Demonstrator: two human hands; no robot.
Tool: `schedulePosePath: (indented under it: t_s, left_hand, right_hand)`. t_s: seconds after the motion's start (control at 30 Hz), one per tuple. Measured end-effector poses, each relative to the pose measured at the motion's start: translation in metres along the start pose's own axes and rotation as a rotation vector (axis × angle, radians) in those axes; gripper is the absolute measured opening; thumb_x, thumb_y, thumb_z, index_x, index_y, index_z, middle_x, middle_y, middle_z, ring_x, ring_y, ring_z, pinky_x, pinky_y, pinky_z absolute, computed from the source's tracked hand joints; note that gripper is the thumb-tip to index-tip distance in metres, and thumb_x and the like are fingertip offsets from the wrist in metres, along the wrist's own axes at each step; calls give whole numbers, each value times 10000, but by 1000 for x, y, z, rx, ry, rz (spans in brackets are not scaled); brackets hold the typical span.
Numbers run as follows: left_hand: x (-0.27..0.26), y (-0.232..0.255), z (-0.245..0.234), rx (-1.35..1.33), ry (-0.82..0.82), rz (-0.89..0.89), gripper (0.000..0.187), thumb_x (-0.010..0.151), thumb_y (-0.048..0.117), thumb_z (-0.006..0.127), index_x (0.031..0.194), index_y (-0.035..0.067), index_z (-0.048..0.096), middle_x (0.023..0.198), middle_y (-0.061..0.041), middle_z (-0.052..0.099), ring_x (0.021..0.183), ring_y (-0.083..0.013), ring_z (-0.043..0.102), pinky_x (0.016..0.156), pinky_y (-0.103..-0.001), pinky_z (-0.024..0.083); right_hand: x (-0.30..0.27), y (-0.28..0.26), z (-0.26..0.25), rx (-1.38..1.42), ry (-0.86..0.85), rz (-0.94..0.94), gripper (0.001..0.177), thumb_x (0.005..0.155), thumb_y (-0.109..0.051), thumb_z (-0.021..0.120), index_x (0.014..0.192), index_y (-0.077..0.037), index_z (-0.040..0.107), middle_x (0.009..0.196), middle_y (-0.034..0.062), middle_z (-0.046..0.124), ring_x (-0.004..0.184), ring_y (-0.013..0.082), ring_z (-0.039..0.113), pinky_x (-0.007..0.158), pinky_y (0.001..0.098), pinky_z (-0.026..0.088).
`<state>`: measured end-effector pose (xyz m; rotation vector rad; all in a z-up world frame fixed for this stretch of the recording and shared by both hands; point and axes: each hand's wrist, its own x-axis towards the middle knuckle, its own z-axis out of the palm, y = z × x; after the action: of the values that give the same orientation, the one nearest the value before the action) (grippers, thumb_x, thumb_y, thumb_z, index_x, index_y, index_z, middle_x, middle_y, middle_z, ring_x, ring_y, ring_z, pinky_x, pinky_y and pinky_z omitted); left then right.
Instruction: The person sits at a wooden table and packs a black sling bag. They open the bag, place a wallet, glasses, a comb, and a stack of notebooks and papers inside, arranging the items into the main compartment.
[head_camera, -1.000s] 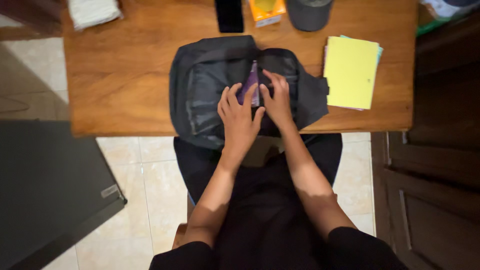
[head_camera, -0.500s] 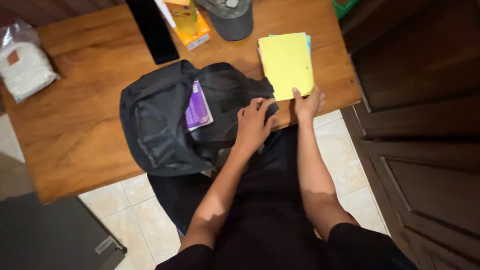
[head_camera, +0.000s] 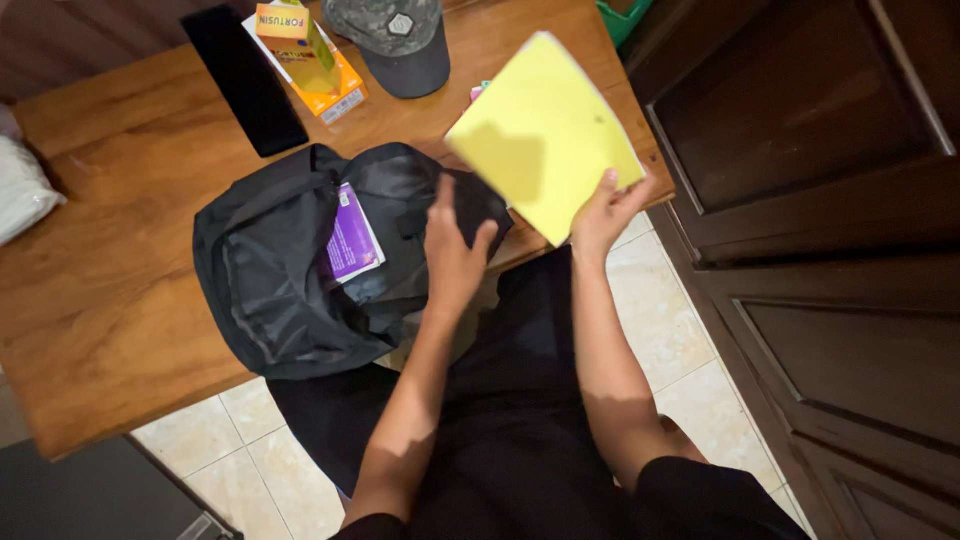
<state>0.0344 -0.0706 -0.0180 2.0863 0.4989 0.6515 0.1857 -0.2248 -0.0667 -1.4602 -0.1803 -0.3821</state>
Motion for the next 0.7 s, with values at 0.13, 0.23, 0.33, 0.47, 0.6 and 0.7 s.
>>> schedulePosePath:
  t_s: [0.13,0.23,0.33,0.47,0.6,0.7]
  left_hand:
    - [17,11,-17,-708,343,-181,872,934,80,652,1624,103,120,1458,-200,437,1186,-272,507,967,-388,460]
    - [18,2,-39,-883,442,-243,758,977,29,568,1619,76,168,1362,-177,561,1101,-205,588,915,-321,486]
    - [12,-17,-66,-662,537,-116,574,1038,-8,585,1548,16,323,1388,-171,557,1219,-205,594,1061,-324,485]
    - [2,-31,-89,-595,629,-86,464,1048,1,603,1470,16,410,1380,-144,562,1251,-196,595,1112,-322,489]
    - [-10,-31,-119,-277,585,-198,394,1007,52,663,1377,54,528,1355,-116,576,1165,-206,601,958,-303,493]
    - [-15,-37,-148,291,570,-110,392,936,125,733,1309,123,613,1365,-104,563,1172,-271,598,953,-350,461]
  right_hand:
    - [-25,-16,38,352,-161,213,433,1054,-137,539,1422,-41,331,1241,114,638,1055,147,646,891,293,542]
    - [-52,-15,53,349,-316,255,387,1115,-115,545,1447,10,389,1221,132,644,1011,135,639,843,282,537]
    - [-79,-7,62,347,-431,423,402,1115,-147,557,1442,22,397,1155,145,655,950,146,642,789,288,530]
    - [-111,3,71,278,-683,258,564,1085,-157,572,1531,1,265,1372,142,514,1225,178,520,1029,329,438]
    - [-117,16,84,219,-654,252,505,1068,-136,584,1487,18,348,1335,138,552,1213,195,534,1067,366,461]
    - [-94,20,84,77,-579,303,459,1064,-126,509,1474,8,351,1308,114,578,1182,179,562,1044,335,476]
